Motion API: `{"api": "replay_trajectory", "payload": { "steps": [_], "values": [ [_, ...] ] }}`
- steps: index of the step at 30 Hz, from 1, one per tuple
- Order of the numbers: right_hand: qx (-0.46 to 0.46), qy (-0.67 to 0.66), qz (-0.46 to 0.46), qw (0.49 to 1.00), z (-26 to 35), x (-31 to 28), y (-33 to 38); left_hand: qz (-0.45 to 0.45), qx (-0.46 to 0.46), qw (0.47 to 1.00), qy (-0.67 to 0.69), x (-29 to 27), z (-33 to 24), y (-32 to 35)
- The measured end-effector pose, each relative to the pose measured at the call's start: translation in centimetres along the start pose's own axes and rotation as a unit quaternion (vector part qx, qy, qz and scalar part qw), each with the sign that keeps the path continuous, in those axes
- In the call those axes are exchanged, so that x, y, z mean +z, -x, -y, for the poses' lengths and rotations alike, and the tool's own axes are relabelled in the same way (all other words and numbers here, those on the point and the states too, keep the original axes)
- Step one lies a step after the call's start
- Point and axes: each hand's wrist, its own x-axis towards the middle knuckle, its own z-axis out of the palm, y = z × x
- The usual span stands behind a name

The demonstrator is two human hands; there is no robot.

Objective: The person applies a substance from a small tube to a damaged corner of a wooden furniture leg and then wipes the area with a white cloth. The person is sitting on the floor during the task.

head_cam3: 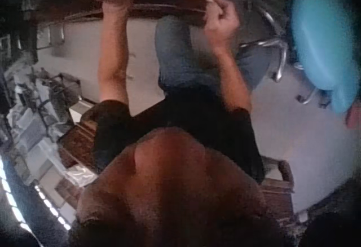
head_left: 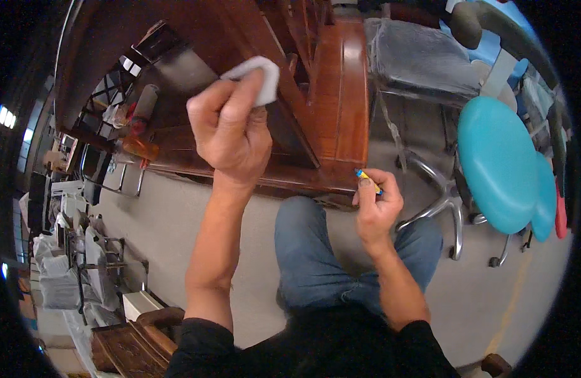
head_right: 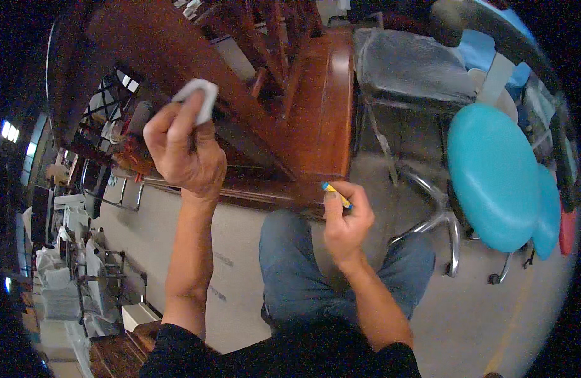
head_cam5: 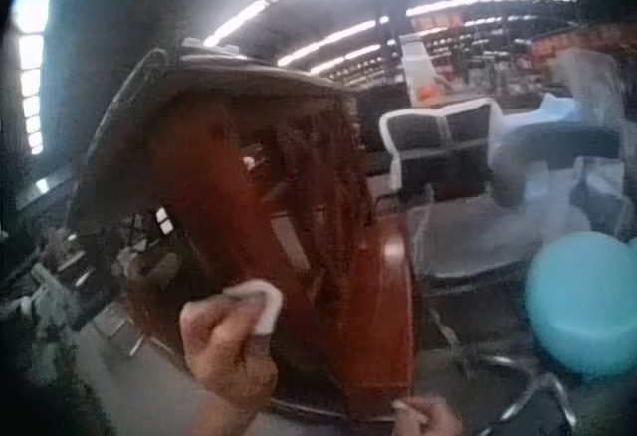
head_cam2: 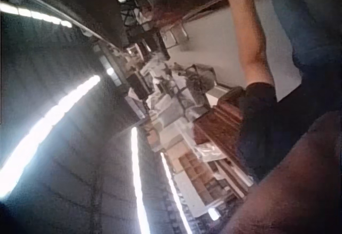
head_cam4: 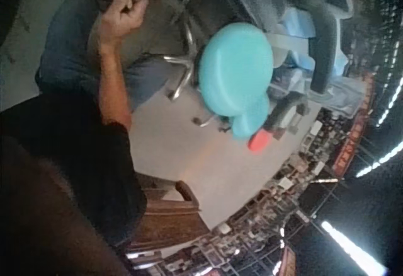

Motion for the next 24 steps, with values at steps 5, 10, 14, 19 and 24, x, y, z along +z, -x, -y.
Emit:
{"api": "replay_trajectory", "payload": {
  "steps": [5, 10, 14, 19, 24],
  "values": [
    [0.029, -0.042, -0.012, 0.999, 0.5, 0.0, -0.1, 0.128, 0.005, 0.992, 0.011, 0.0, -0.6, 5.0],
    [0.028, -0.042, -0.010, 0.999, 0.9, -1.1, -0.2, 0.164, -0.015, 0.986, 0.001, -0.8, -1.5, 4.8],
    [0.033, -0.042, -0.025, 0.998, 1.3, -2.1, -0.7, 0.088, -0.011, 0.996, -0.030, -0.5, -1.5, -3.3],
    [0.038, -0.044, -0.010, 0.998, 0.6, -1.7, -0.3, 0.134, -0.046, 0.989, -0.046, -0.8, -2.8, -0.3],
    [0.040, -0.034, 0.001, 0.999, 0.9, -2.4, 0.2, 0.192, -0.103, 0.976, -0.005, -0.7, -3.5, 3.5]
  ]
}}
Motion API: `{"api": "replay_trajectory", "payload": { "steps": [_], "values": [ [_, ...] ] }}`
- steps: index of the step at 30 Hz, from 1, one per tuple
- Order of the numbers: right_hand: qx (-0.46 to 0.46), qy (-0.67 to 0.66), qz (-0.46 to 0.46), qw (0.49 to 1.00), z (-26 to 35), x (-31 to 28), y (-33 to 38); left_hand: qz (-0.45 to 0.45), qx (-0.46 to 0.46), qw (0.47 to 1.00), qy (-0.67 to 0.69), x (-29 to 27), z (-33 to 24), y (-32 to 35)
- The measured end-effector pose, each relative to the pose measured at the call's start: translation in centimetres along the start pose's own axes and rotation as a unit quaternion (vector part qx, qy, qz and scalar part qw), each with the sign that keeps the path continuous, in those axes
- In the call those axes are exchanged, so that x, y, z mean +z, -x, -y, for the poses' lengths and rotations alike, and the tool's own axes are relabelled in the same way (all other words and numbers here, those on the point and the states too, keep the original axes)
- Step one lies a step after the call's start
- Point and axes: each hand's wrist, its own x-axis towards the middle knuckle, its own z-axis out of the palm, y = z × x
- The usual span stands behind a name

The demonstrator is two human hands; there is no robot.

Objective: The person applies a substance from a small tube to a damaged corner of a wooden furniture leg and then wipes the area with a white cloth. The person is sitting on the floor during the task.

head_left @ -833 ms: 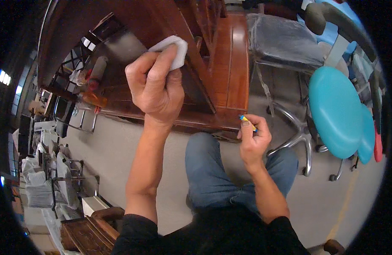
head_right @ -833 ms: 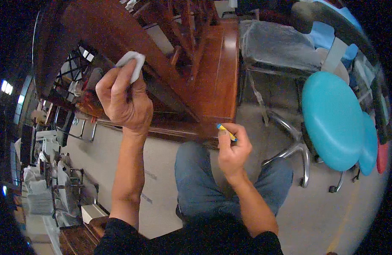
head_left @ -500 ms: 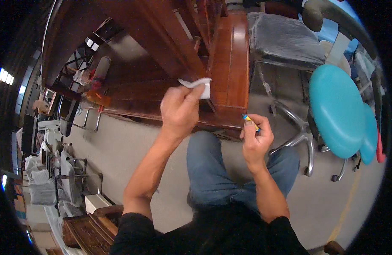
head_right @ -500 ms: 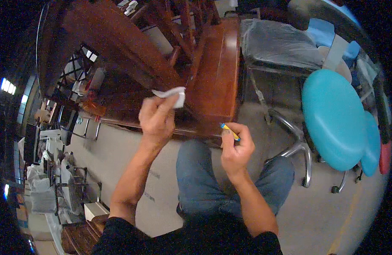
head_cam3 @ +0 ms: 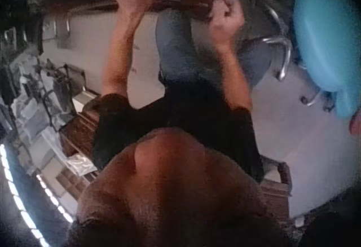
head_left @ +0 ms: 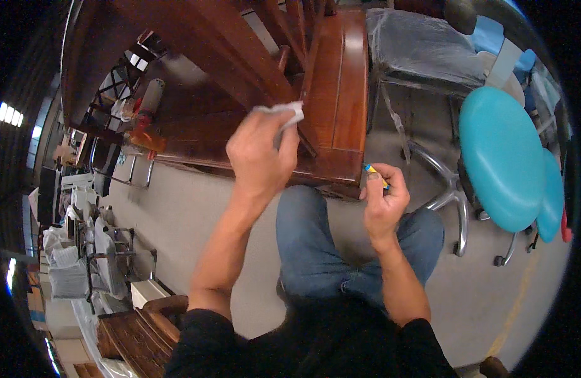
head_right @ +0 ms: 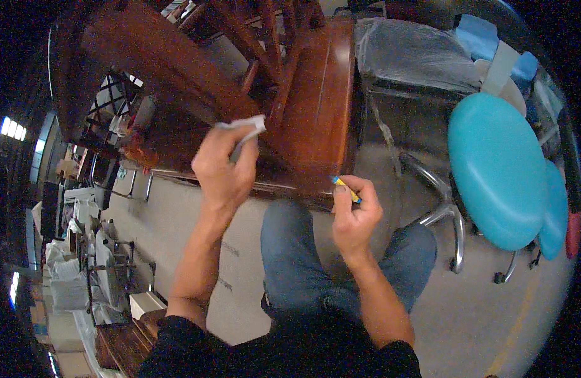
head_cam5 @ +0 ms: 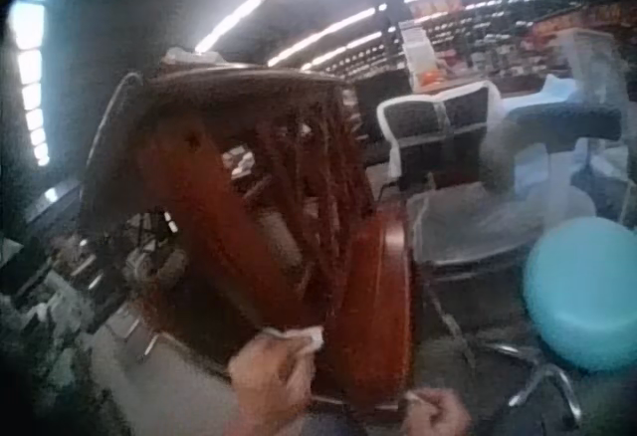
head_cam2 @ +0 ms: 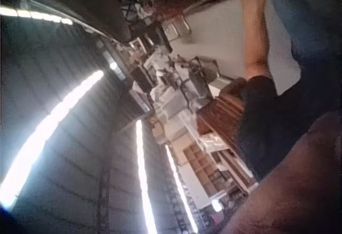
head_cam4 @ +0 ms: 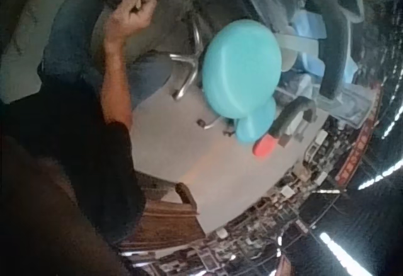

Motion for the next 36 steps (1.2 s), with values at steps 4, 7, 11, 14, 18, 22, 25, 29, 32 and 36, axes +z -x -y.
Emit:
{"api": "replay_trajectory", "payload": {
  "steps": [4, 7, 11, 14, 18, 22, 25, 29, 32, 36],
  "values": [
    [0.004, -0.007, -0.018, 1.000, -0.4, -0.9, -0.1, -0.104, -0.010, 0.992, -0.069, -3.1, -1.0, -7.4],
    [0.014, -0.019, -0.017, 1.000, -0.4, -0.9, 0.0, -0.130, -0.129, 0.982, 0.050, -4.9, -2.5, -10.9],
    [0.018, -0.041, -0.017, 0.999, -0.4, -0.7, 0.0, -0.027, 0.047, 0.996, -0.077, -0.5, -0.5, -3.7],
    [0.021, -0.001, -0.024, 0.999, -0.9, -1.4, 0.0, -0.026, 0.040, 0.998, -0.038, 1.2, -0.2, 0.2],
    [0.047, -0.023, -0.027, 0.998, -0.7, -1.7, 0.0, 0.142, -0.042, 0.989, 0.001, 2.3, -1.1, 5.1],
    [0.069, -0.074, 0.019, 0.995, -0.6, -0.8, 0.1, 0.196, -0.333, 0.890, 0.243, 1.7, -2.7, 10.3],
    [0.096, -0.131, 0.041, 0.986, 0.4, 0.7, -0.4, 0.177, -0.547, 0.634, 0.518, 0.6, -3.8, 11.9],
    [0.123, -0.152, 0.141, 0.970, -0.6, 1.5, 0.0, 0.115, -0.512, 0.466, 0.712, 0.6, -5.9, 11.3],
    [0.214, -0.234, 0.186, 0.930, 0.1, 2.5, 0.7, 0.089, -0.498, 0.460, 0.730, 1.0, -5.9, 11.7],
    [0.194, -0.222, 0.215, 0.931, -1.8, 2.3, 0.8, 0.081, -0.505, 0.494, 0.703, 1.7, -5.6, 12.5]
  ]
}}
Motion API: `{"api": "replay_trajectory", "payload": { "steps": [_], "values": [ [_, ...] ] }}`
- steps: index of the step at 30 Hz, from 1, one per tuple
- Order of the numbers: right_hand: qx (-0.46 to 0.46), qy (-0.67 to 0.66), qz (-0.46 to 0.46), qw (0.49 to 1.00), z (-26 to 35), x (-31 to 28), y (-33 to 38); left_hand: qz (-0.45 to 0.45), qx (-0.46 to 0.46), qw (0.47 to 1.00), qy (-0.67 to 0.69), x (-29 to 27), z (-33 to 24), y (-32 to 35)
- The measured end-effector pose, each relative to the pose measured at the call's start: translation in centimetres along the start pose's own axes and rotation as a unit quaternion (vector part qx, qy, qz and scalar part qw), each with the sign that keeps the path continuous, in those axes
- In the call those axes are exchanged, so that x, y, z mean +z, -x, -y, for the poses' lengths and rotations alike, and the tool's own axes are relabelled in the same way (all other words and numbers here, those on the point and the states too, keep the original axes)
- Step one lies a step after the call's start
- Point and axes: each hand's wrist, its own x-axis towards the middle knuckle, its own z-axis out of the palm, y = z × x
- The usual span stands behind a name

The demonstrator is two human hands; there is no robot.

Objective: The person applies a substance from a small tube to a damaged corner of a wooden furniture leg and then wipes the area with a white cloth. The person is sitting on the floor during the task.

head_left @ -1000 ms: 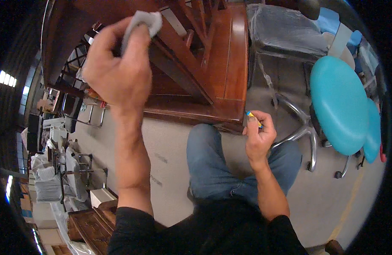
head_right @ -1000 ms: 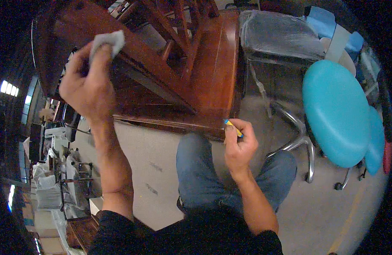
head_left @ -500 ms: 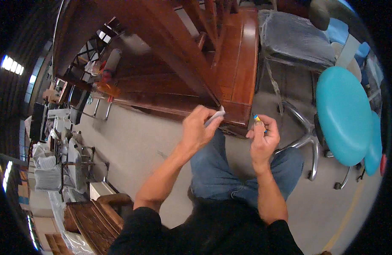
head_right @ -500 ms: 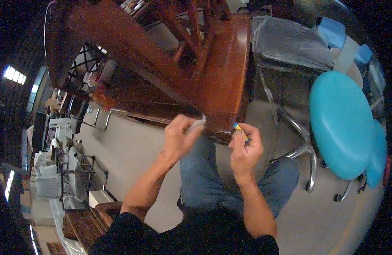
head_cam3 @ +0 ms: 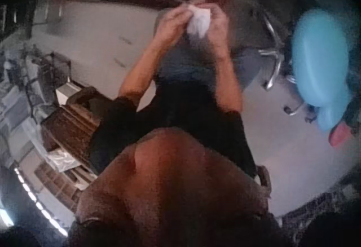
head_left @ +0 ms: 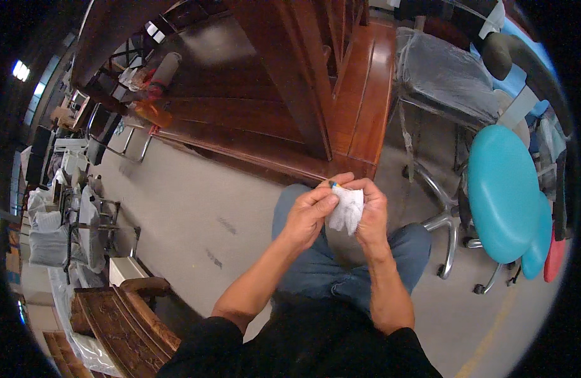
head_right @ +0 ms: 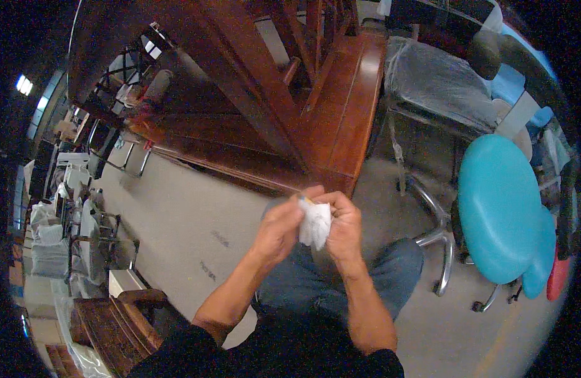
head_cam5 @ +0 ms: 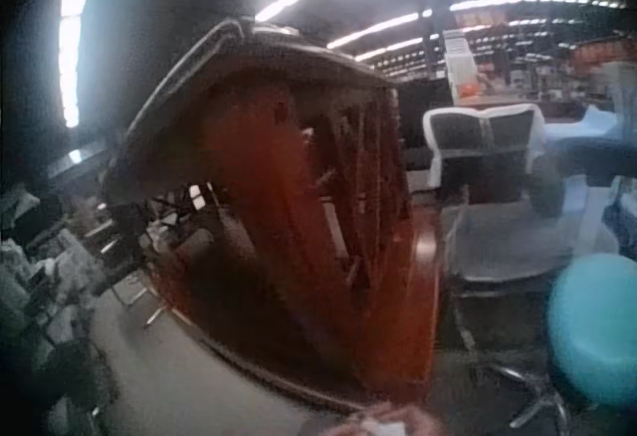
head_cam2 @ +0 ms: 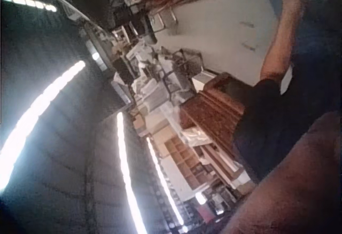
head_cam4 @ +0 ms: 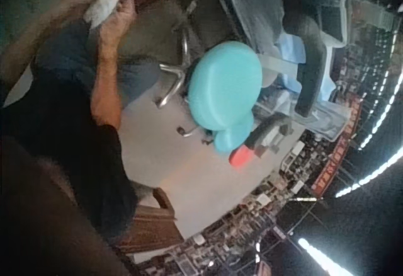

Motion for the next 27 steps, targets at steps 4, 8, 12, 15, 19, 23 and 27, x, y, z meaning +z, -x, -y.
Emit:
{"api": "replay_trajectory", "payload": {
  "steps": [4, 8, 12, 15, 19, 23, 27],
  "values": [
    [0.055, -0.019, -0.021, 0.998, -0.3, 1.2, 0.1, -0.052, 0.037, 0.998, -0.027, -0.8, 0.3, -0.1],
    [0.017, 0.079, -0.085, 0.993, -1.4, 0.4, 0.1, -0.110, 0.106, 0.986, -0.073, -2.4, 0.6, -0.6],
    [-0.005, 0.114, -0.003, 0.994, 2.0, 2.8, 0.6, -0.135, 0.161, 0.945, -0.252, -1.3, -0.9, -0.1],
    [0.010, 0.159, -0.029, 0.987, 1.9, 2.7, 0.0, -0.146, 0.211, 0.913, -0.318, -1.6, -0.8, -0.5],
    [-0.106, 0.248, -0.147, 0.952, 4.6, 2.8, -2.7, -0.230, 0.329, 0.801, -0.444, -3.8, -2.9, -2.3],
    [-0.352, 0.419, -0.212, 0.810, 8.9, 5.2, -7.6, -0.346, 0.371, 0.699, -0.503, -7.2, -4.3, -5.5],
    [-0.452, 0.446, -0.092, 0.767, 8.3, 9.5, -9.3, -0.319, 0.423, 0.648, -0.547, -10.3, -3.3, -8.6]
  ]
}}
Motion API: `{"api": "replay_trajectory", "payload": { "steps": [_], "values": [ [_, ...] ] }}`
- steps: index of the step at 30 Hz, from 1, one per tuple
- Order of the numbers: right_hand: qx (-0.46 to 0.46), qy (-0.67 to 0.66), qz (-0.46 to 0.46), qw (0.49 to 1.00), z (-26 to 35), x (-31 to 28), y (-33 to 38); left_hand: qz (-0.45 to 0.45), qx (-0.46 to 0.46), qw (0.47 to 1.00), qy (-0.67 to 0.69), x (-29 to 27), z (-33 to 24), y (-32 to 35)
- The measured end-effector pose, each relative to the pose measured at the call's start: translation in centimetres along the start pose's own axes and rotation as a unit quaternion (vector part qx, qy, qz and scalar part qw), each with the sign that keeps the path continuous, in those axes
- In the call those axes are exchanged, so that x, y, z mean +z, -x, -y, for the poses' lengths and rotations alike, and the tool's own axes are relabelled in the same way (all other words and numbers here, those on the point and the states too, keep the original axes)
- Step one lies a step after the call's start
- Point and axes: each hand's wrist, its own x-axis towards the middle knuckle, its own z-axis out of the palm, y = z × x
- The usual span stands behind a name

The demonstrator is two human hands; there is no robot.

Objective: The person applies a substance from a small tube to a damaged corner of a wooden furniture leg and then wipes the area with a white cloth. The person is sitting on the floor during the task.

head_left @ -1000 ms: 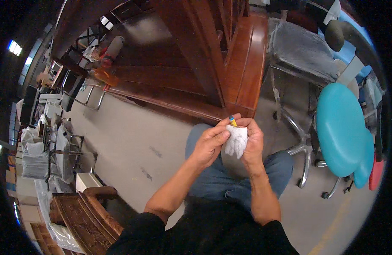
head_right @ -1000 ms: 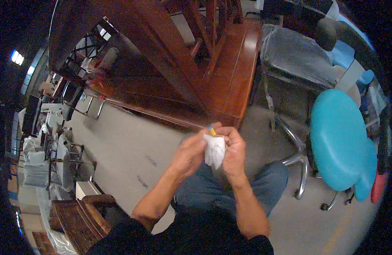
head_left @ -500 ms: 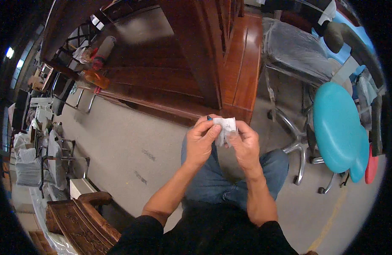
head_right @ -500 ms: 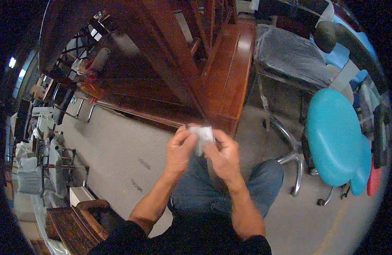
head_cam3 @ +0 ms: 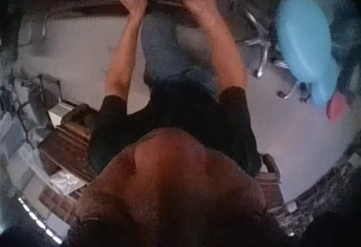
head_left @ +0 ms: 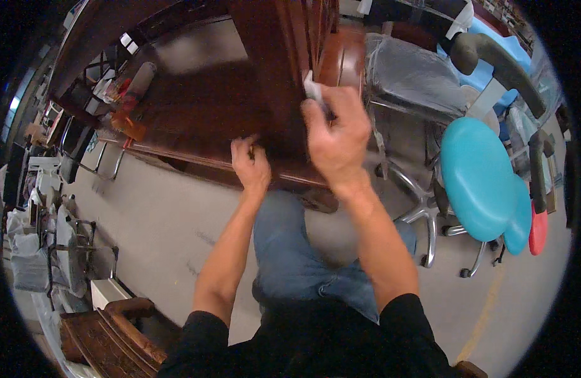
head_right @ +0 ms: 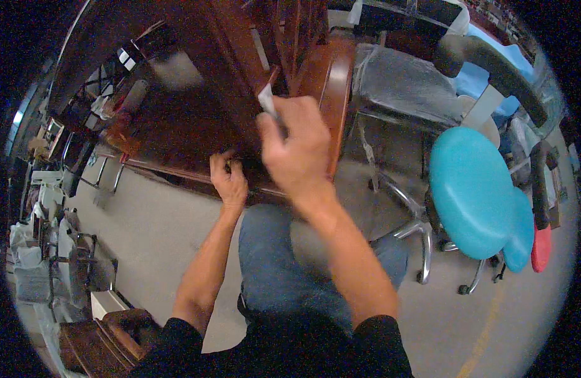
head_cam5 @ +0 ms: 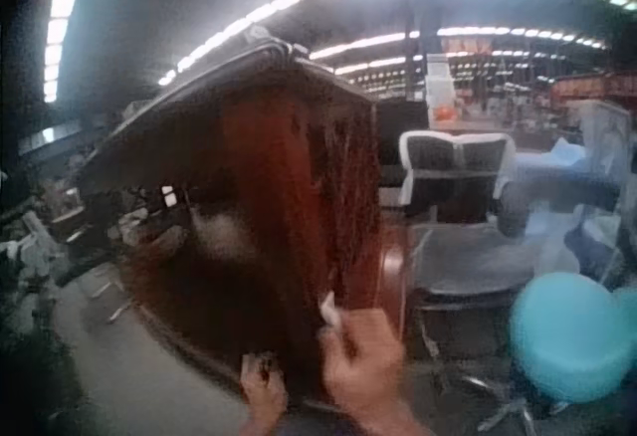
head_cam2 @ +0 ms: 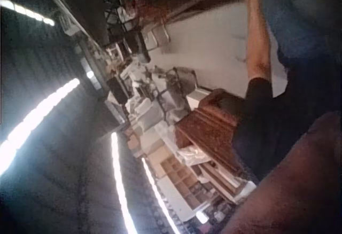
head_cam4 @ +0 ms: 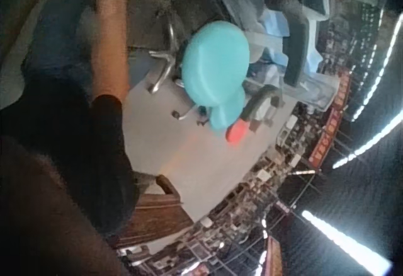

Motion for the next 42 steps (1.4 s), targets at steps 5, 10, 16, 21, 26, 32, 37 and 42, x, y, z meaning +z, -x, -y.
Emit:
{"api": "replay_trajectory", "payload": {
  "steps": [5, 10, 16, 21, 26, 32, 37, 42],
  "values": [
    [0.122, -0.131, 0.026, 0.983, 0.1, -0.1, 0.9, -0.005, -0.003, 0.999, -0.037, 0.7, 1.9, 0.4],
    [0.155, -0.226, 0.038, 0.961, -1.6, 0.3, 0.4, 0.001, -0.012, 0.998, -0.060, 0.8, 1.3, 0.5],
    [0.230, -0.300, 0.047, 0.925, -2.6, 0.8, 0.7, -0.016, 0.031, 0.996, -0.081, 1.1, 1.9, 0.3],
    [0.102, -0.145, -0.039, 0.983, -1.6, 2.7, 1.3, -0.002, 0.011, 0.996, -0.090, 1.2, 1.9, 0.5],
    [0.050, -0.090, -0.093, 0.990, -0.1, 3.2, 0.9, 0.005, -0.007, 0.995, -0.099, 1.2, 1.8, 0.5],
    [0.085, -0.126, -0.080, 0.985, 0.4, 2.6, 0.6, -0.005, 0.019, 0.994, -0.109, 1.1, 2.0, 0.3],
    [0.078, -0.149, -0.081, 0.982, -0.1, 2.4, 1.2, 0.005, 0.007, 0.992, -0.125, 1.2, 1.8, 0.3],
    [0.122, -0.171, -0.083, 0.974, -0.1, 3.0, 1.7, 0.013, -0.022, 0.992, -0.124, 1.2, 1.5, 0.6]
  ]
}}
